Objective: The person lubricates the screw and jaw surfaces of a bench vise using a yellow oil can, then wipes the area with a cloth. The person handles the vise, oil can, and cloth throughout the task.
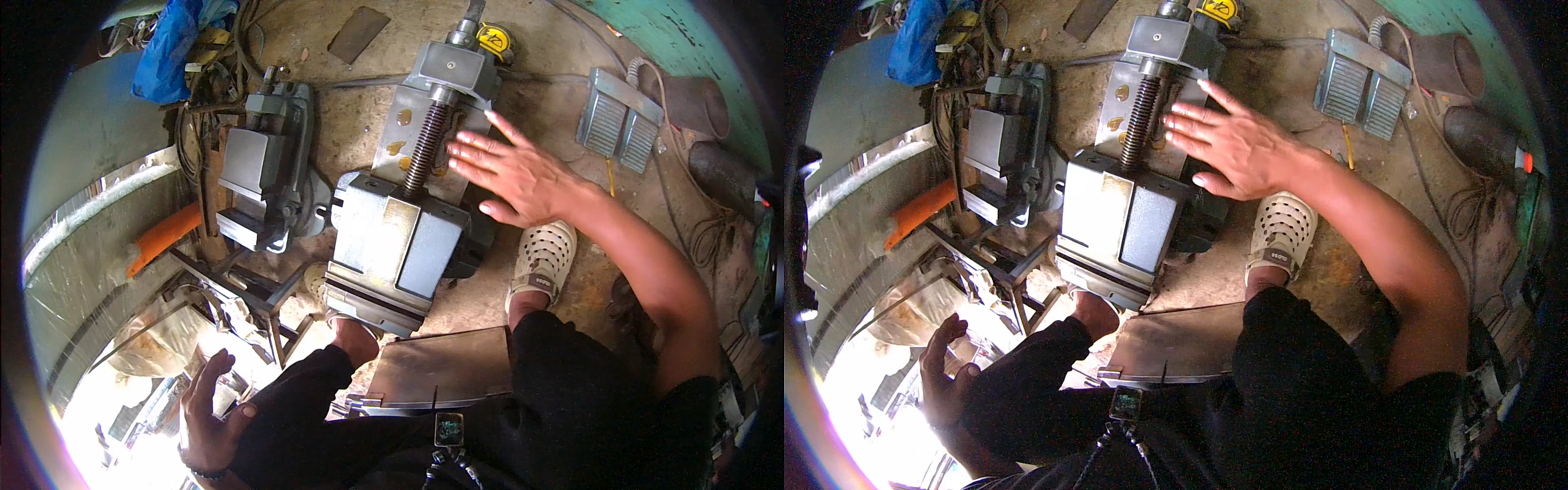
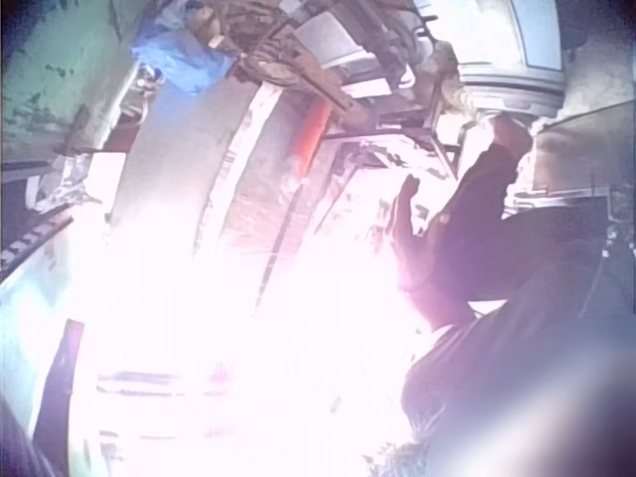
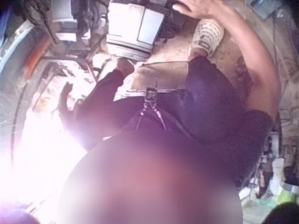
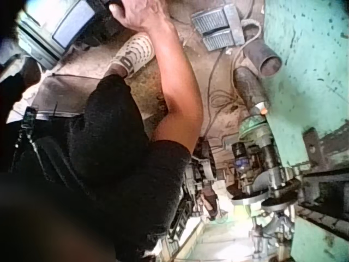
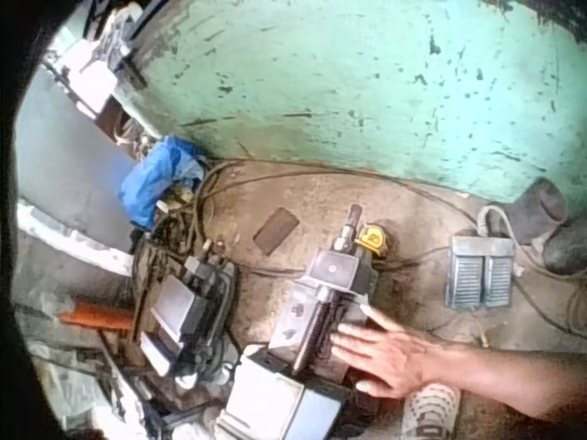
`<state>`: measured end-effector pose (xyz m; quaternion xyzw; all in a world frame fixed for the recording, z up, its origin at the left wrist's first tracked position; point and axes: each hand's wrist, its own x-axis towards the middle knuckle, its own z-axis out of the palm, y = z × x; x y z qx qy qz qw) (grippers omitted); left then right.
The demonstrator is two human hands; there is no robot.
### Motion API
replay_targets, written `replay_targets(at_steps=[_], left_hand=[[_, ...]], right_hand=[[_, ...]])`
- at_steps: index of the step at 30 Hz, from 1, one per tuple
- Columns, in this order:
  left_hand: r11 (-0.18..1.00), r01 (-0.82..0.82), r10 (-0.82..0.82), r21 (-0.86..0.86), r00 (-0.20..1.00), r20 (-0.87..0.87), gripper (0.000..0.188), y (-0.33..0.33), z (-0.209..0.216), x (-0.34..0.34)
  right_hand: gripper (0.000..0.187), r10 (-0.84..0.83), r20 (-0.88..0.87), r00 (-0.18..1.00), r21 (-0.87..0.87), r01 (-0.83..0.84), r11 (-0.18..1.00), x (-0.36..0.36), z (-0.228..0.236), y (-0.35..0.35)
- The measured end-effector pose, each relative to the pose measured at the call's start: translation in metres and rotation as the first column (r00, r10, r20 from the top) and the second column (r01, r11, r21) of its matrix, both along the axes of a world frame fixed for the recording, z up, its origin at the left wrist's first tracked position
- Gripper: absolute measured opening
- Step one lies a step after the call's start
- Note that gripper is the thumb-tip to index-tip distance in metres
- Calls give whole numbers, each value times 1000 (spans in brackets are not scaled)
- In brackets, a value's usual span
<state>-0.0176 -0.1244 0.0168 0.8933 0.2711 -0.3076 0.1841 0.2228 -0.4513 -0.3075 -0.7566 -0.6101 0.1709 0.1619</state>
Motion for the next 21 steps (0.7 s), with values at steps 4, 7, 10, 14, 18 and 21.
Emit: replay_targets(at_steps=[4, 7, 10, 14, 18, 21], left_hand=[[1000, -11, 11, -5, 1000, 20, 88, -1, -1, 0], [999, -46, 46, -3, 999, 3, 89, -2, -1, 1], [1000, -26, 26, -7, 1000, -16, 88, -2, 0, 3], [1000, -25, 25, -10, 1000, -13, 88, -1, -1, 4], [1000, -23, 23, -18, 1000, -16, 87, -1, -2, 3], [999, -31, 31, -21, 999, -5, 86, -1, -3, 3]], right_hand=[[67, -37, -6, 999, 13, 37, 999, -3, -3, 3], [66, 20, -70, 997, -22, -21, 1000, -5, -4, 7], [67, -130, 42, 991, 46, 128, 991, 0, -5, 7], [66, -126, 32, 992, 18, 125, 992, 3, -3, 4], [66, -133, 66, 989, 22, 132, 991, 3, -4, 4], [66, -129, 80, 988, 25, 127, 992, 5, -4, 5]])
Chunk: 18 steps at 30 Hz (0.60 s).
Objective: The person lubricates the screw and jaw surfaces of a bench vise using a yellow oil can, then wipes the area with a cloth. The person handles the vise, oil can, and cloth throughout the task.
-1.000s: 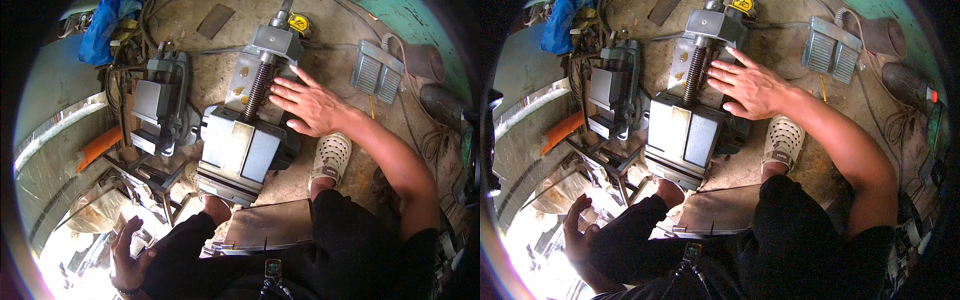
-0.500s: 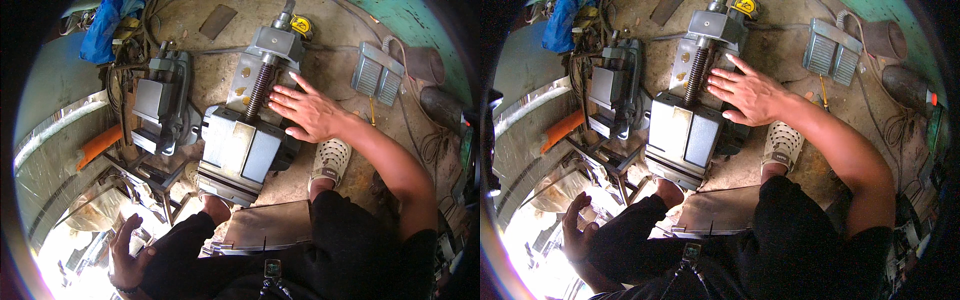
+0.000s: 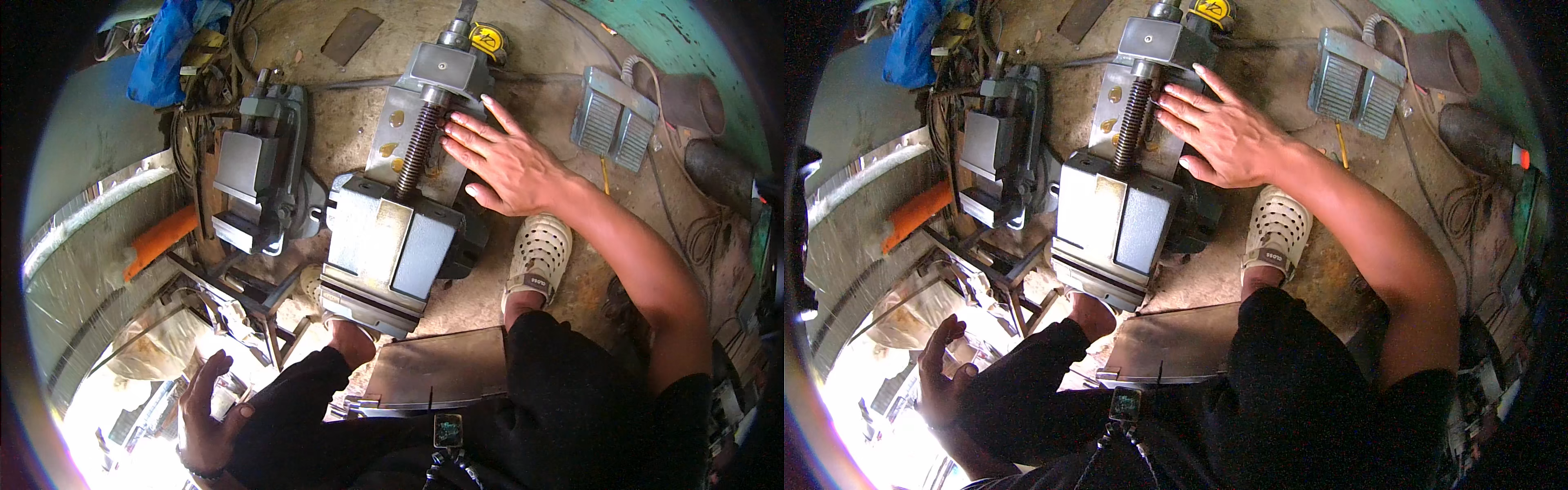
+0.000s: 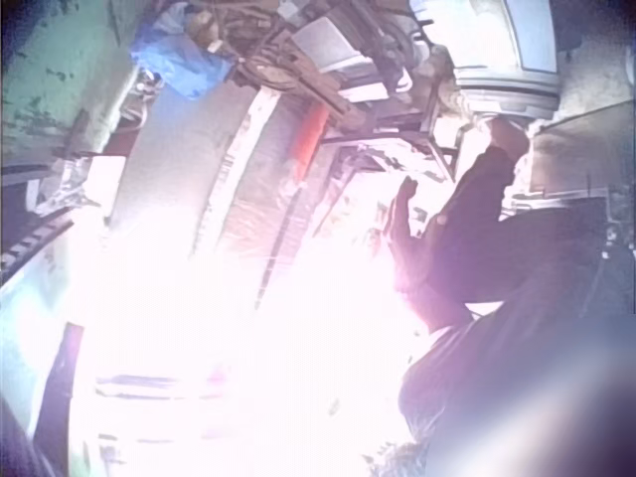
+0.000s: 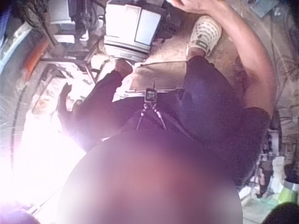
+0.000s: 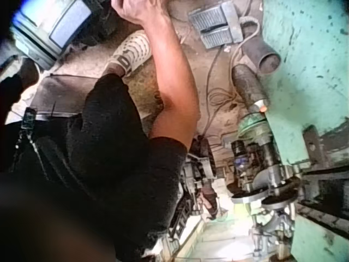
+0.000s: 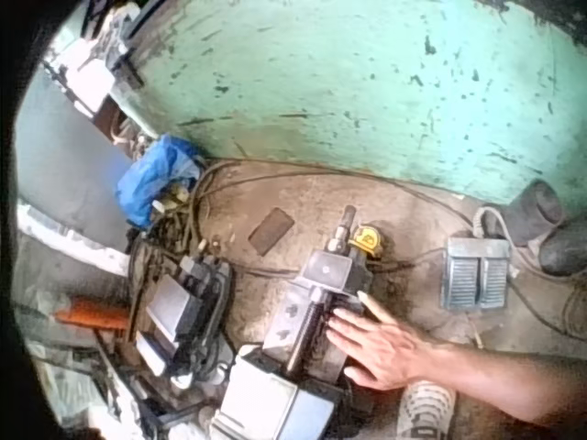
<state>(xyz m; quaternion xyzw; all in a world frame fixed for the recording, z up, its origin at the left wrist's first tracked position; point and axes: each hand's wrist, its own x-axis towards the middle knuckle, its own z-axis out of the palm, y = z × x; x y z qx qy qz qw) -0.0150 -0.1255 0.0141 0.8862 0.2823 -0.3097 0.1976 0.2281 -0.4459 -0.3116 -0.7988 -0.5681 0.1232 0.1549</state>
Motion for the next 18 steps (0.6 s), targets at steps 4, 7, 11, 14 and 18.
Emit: replay_targets(at_steps=[4, 7, 11, 14, 18], left_hand=[[1000, -4, 4, -7, 1000, 1, 85, -1, -1, 2], [998, -59, 61, 32, 994, -93, 95, -4, 1, 6], [997, -63, 67, 43, 994, -89, 96, -7, 1, 9], [997, -57, 60, 45, 995, -76, 96, -8, 0, 9], [997, -44, 48, 59, 996, -70, 96, -9, -1, 9]], right_hand=[[66, 19, -12, 1000, -16, -19, 1000, 4, 0, 1], [65, 24, -21, 999, -33, -25, 999, 6, -1, 2], [66, 6, -18, 1000, -42, -6, 999, 6, -2, 0], [67, 7, -32, 999, -14, -8, 1000, 4, -2, -5], [68, -9, -37, 999, 4, 10, 1000, 1, -1, -9]])
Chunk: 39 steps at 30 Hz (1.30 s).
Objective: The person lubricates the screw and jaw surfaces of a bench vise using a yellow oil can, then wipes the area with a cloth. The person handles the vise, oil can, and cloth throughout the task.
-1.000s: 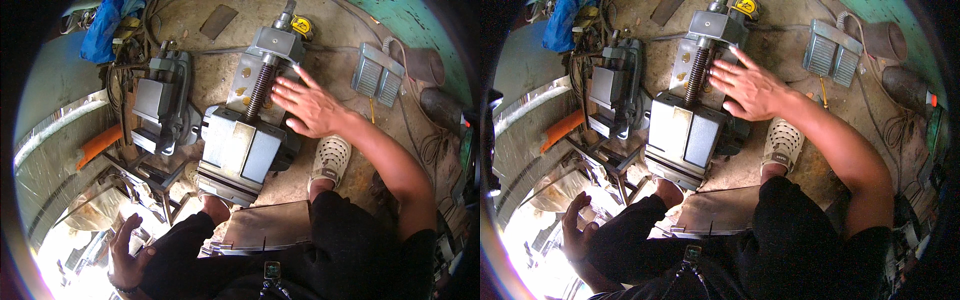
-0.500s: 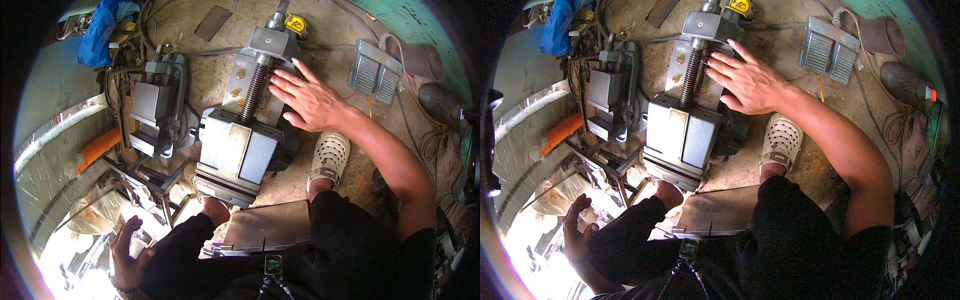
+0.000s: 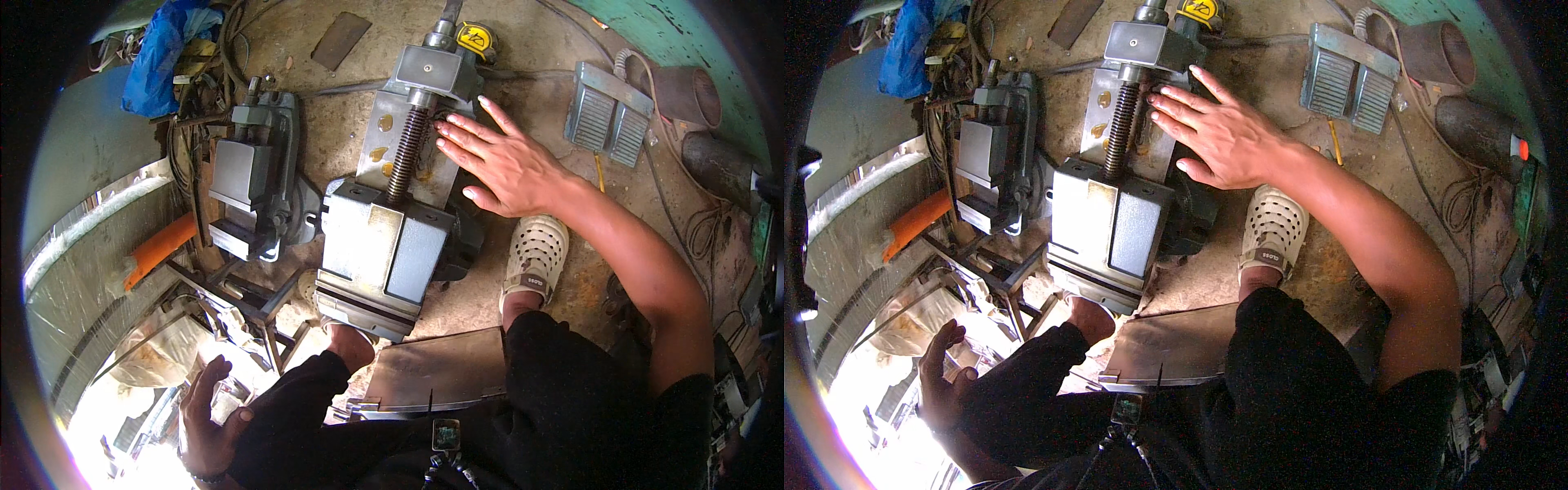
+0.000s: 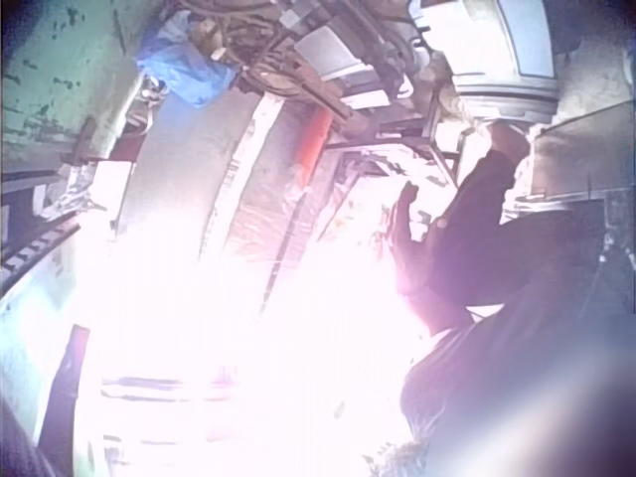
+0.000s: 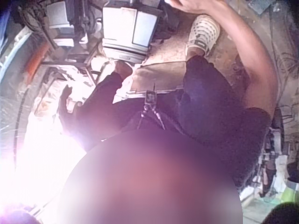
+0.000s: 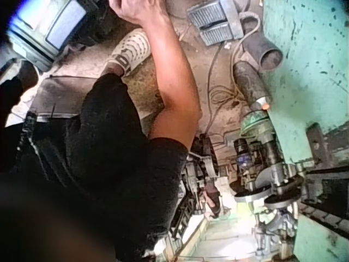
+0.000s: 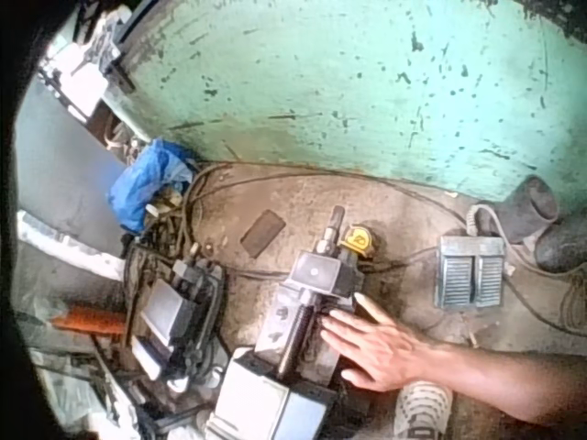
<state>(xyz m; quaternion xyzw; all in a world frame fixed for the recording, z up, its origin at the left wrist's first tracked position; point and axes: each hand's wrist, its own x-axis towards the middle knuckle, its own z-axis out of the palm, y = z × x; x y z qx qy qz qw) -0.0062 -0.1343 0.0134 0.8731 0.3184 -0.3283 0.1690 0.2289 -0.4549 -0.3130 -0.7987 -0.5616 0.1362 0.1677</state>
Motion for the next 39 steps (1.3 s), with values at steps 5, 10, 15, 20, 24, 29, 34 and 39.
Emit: replay_targets(at_steps=[5, 10, 15, 20, 24, 29, 34, 39], left_hand=[[1000, 9, -9, -11, 1000, 0, 95, 1, 0, 0], [1000, -12, 11, -26, 1000, -12, 94, 2, 2, -2], [999, 16, -15, -35, 1000, 27, 87, 5, 0, -4], [999, 32, -32, -15, 999, 21, 87, 4, 0, -5], [999, -44, 44, 16, 999, 21, 96, 0, 0, -7], [999, -23, 22, 39, 999, 23, 93, -4, 1, -6], [1000, -16, 16, -13, 999, -28, 89, -3, 2, 2], [999, -5, 4, -34, 1000, -23, 88, -1, 1, 5]], right_hand=[[70, -7, 9, 1000, -22, 7, 1000, 0, 1, -1], [69, -16, 6, 1000, -16, 16, 1000, 1, 3, -6], [70, -13, -12, 1000, -1, 13, 1000, 1, 4, -6], [68, -21, 5, 1000, 7, 21, 1000, 1, 1, 6], [66, -17, -1, 1000, 11, 17, 1000, 1, -4, 11], [66, -35, -14, 999, 26, 35, 999, 1, -7, 11], [66, -38, 19, 999, 26, 38, 999, 2, -6, 11], [68, -42, -20, 999, 39, 43, 998, 1, -3, 5]])
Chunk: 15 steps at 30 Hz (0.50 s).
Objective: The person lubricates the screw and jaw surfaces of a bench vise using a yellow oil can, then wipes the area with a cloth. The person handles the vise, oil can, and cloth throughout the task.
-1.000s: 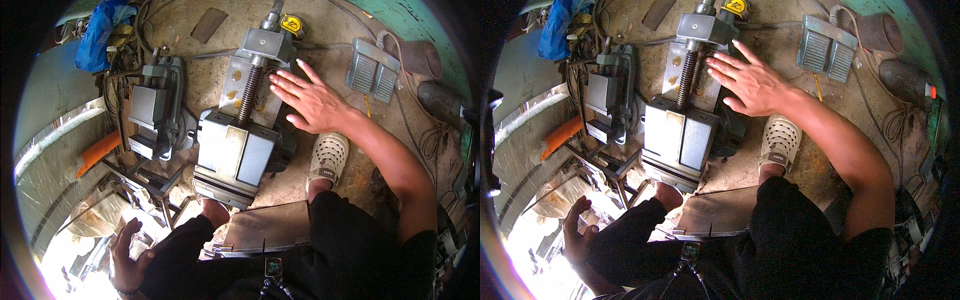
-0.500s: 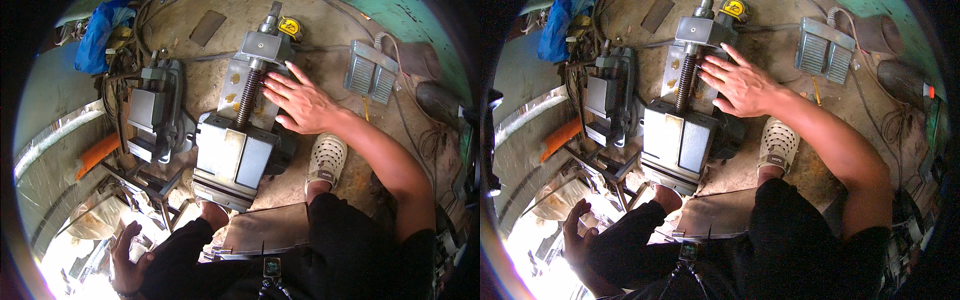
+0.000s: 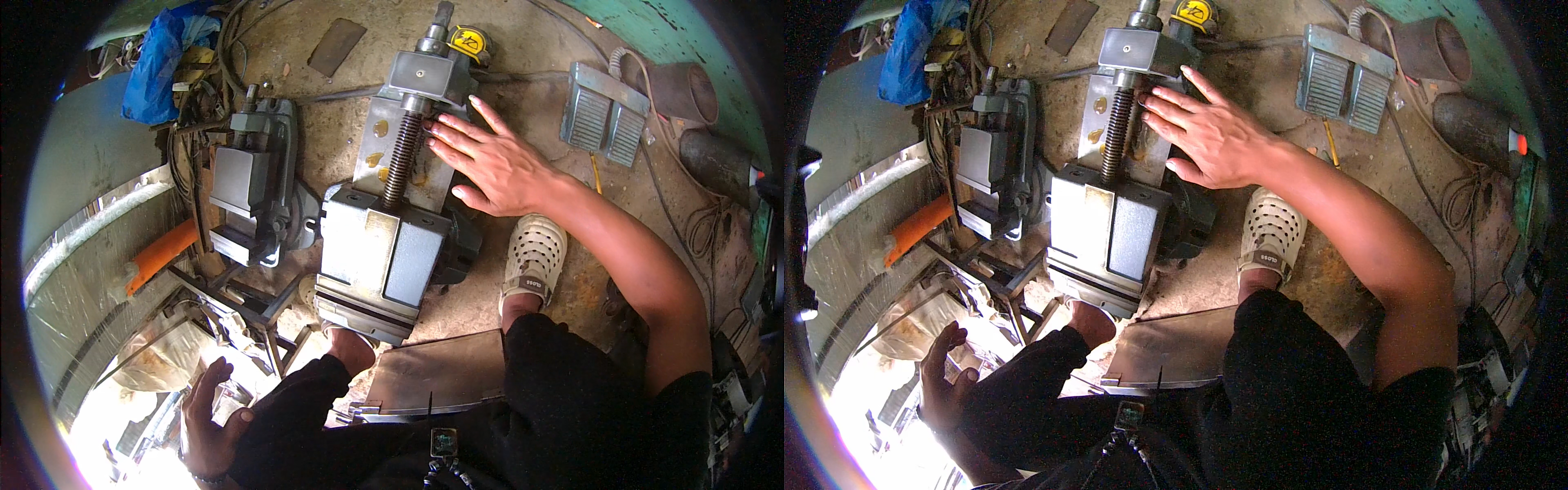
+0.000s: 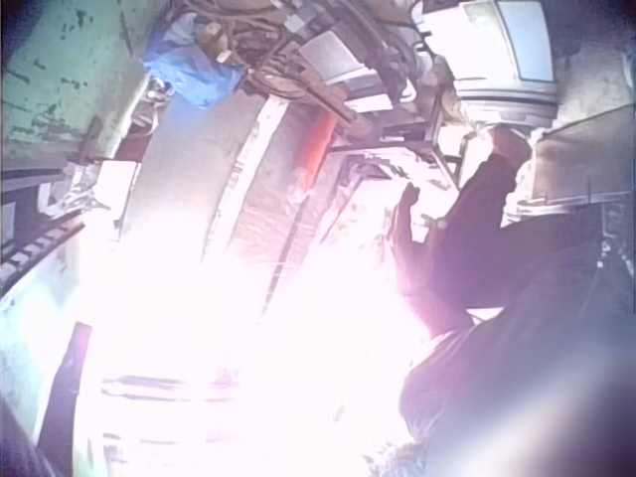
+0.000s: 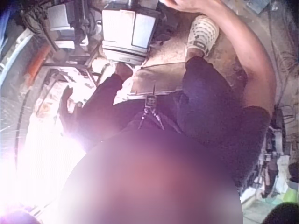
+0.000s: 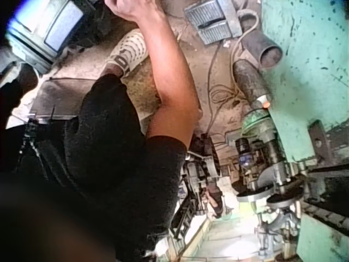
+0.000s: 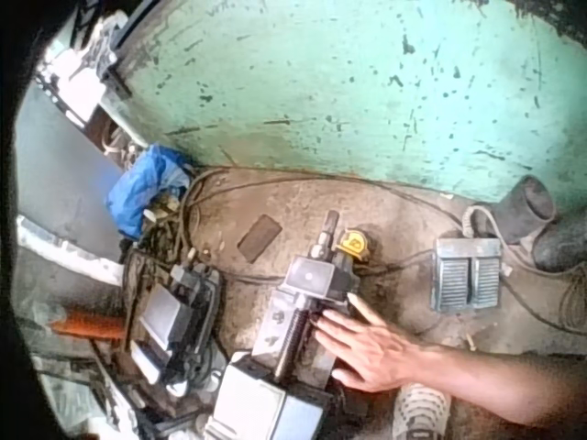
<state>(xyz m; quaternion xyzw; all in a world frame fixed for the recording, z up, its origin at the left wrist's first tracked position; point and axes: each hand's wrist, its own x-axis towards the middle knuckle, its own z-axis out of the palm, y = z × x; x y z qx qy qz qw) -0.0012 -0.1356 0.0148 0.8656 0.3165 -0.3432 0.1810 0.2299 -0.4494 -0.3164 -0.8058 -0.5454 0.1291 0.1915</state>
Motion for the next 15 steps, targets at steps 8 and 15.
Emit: replay_targets(at_steps=[8, 15], left_hand=[[1000, 15, -15, 5, 1000, -1, 89, 1, 0, -1], [999, 34, -33, 14, 999, -4, 89, 3, -1, -4]], right_hand=[[70, 5, -18, 1000, -10, -6, 1000, -2, 4, -13], [71, 23, -14, 1000, -61, -24, 998, -7, 7, -19]])
